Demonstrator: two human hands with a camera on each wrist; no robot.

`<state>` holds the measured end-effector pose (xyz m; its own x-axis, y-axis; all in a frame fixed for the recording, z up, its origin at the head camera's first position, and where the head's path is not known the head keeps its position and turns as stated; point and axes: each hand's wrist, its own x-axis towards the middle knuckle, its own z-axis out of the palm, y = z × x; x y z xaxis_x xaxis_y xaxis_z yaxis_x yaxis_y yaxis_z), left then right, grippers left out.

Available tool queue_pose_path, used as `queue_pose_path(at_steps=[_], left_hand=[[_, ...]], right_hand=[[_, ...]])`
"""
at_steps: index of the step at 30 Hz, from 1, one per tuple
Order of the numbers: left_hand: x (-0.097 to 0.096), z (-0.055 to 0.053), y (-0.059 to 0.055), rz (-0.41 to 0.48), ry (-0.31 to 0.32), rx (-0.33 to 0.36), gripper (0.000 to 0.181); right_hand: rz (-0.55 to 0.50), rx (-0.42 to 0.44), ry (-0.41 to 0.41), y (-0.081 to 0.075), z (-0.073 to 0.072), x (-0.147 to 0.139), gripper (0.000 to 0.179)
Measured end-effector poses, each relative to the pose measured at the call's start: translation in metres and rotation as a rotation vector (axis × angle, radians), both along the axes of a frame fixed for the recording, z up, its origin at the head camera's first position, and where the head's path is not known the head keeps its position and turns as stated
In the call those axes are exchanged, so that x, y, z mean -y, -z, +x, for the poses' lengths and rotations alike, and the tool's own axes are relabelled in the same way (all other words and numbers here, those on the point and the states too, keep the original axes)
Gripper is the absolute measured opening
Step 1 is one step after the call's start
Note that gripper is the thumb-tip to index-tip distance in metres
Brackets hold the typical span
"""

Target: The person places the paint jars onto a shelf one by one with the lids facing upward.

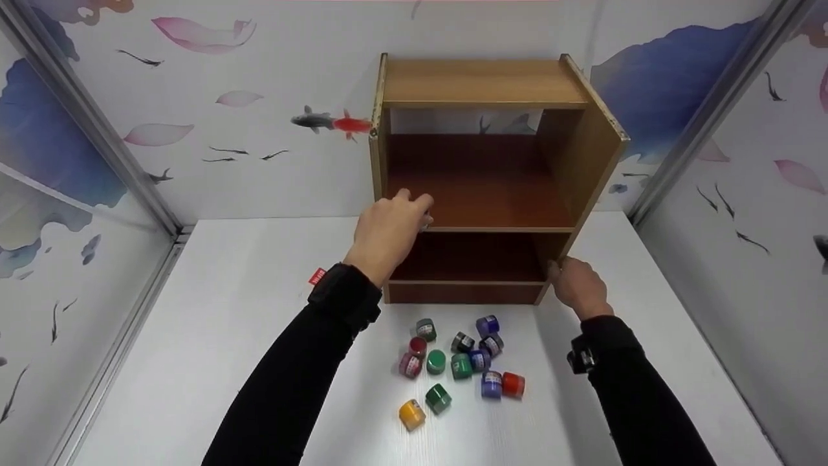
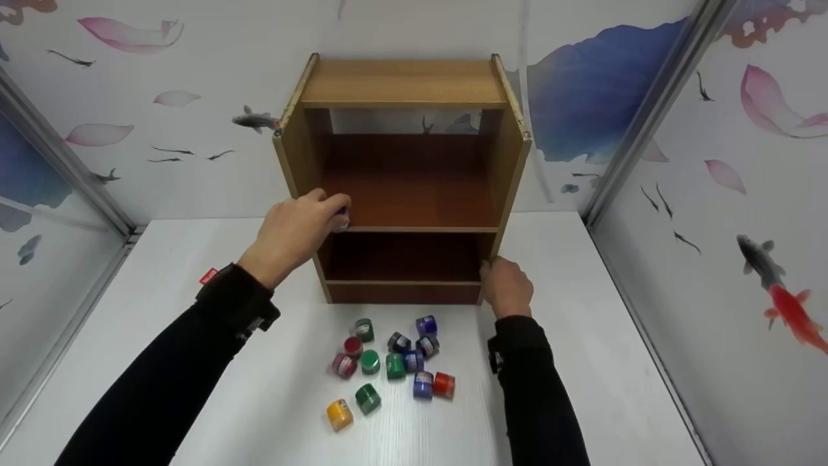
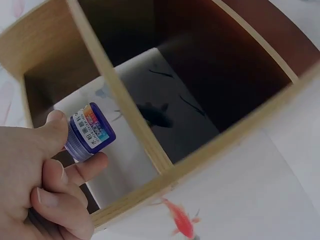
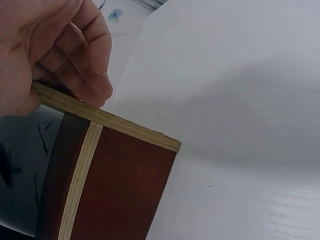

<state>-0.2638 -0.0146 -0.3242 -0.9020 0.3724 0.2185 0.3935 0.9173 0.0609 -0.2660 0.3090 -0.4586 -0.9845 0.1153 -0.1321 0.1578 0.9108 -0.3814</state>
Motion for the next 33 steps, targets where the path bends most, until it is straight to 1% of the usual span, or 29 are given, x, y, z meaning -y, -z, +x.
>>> queue_pose_path(at_steps=[3,5,11,14,19,24,28,33], left_hand=[[-0.001,-0.005,0.002,-0.03,0.005,-0.033,0.023],[-0.002,-0.008,0.004,-0.033,0.0,-0.054,0.022],[-0.001,-0.018,0.013,0.0,-0.034,-0.091,0.017],[-0.001,-0.021,0.017,0.01,-0.051,-0.119,0.018],[-0.002,-0.024,0.02,-0.003,-0.077,-0.162,0.023],[-0.004,-0.026,0.023,-0.032,-0.127,-0.199,0.027],[-0.004,-0.027,0.025,-0.057,-0.159,-0.199,0.029],[-0.005,-0.028,0.027,-0.056,-0.191,-0.188,0.03]], right_hand=[[0.002,-0.005,-0.006,-0.001,0.001,0.0,0.051],[0.004,-0.008,-0.003,0.0,0.001,0.0,0.051],[-0.001,-0.007,0.015,0.003,0.0,0.0,0.048],[0.001,-0.009,0.015,0.004,0.0,-0.001,0.048],[0.006,-0.014,0.017,0.003,0.0,-0.001,0.05],[0.0,-0.004,0.025,0.002,-0.001,0.0,0.051],[-0.001,-0.005,0.03,0.002,0.0,0.0,0.051],[0.001,-0.024,0.016,0.003,0.0,0.0,0.049]])
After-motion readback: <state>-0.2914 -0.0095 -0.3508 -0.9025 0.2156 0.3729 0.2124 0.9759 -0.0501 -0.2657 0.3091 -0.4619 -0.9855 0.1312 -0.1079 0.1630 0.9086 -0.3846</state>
